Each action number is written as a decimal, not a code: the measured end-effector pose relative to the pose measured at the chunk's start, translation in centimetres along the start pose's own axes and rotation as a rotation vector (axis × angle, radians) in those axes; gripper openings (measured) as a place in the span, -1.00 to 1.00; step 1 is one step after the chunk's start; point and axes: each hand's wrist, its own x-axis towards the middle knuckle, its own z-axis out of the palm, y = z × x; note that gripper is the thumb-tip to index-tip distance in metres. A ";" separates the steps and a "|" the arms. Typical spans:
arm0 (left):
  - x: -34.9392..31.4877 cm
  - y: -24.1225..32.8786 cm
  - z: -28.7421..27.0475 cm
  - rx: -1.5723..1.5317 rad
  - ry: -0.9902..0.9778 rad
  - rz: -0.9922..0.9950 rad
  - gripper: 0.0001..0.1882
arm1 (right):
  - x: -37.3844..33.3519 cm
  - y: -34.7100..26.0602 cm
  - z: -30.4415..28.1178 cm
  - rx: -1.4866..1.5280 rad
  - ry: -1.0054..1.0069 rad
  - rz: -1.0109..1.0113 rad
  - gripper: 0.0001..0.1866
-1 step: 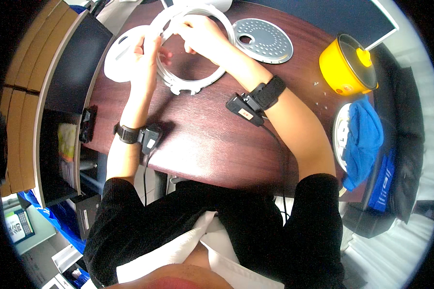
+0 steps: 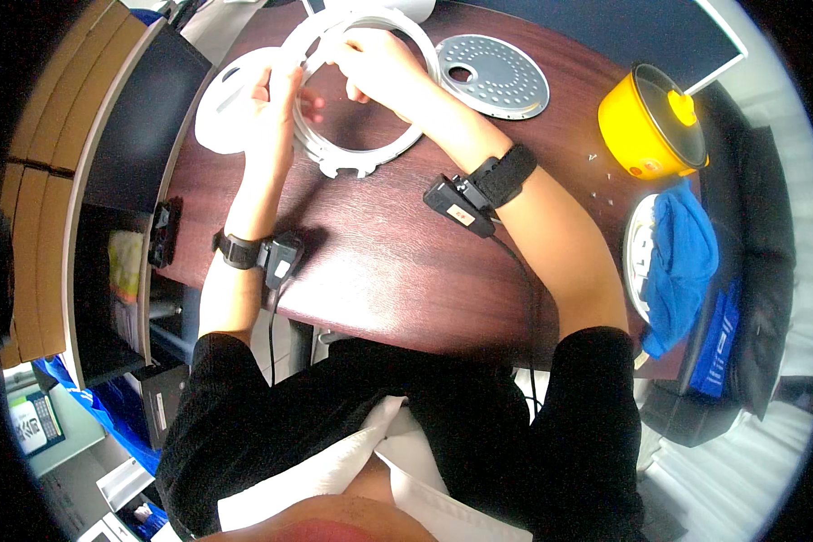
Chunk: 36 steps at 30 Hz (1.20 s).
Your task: The person assembles a white circular appliance part with a perforated metal insert on a wooden table. They align the insert, place a white ring, and use a screwdriver to tighten screws around the perimeter, then flip the assembly to continue securing it.
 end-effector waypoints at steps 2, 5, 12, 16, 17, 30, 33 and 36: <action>0.1 -0.2 0.1 0.001 0.003 0.031 -0.69 | -0.4 -0.3 0.2 0.022 0.024 0.040 -0.70; -0.2 0.3 0.1 0.077 -0.001 0.098 -0.69 | -0.1 -0.3 0.3 0.102 0.006 0.009 -0.72; -0.5 0.1 0.1 0.374 0.098 0.263 -0.68 | -0.5 -1.0 1.1 0.043 0.129 0.011 -0.70; -0.7 0.8 0.5 0.350 0.054 0.209 -0.72 | -0.5 -0.6 0.6 -0.015 0.170 -0.059 -0.71; -0.6 0.8 0.4 0.297 0.004 0.190 -0.71 | -0.6 -0.4 0.3 -0.046 0.172 -0.072 -0.72; -0.4 0.7 0.3 -0.043 -0.042 0.043 -0.77 | -1.2 0.6 1.7 0.089 0.081 -0.125 -0.79; -0.2 0.4 -0.3 0.058 -0.026 0.053 -0.75 | -1.2 -1.6 1.0 0.033 0.060 -0.063 -0.75; -0.4 1.1 0.4 0.180 0.031 0.085 -0.74 | -1.6 -2.1 0.9 0.131 0.124 -0.158 -0.70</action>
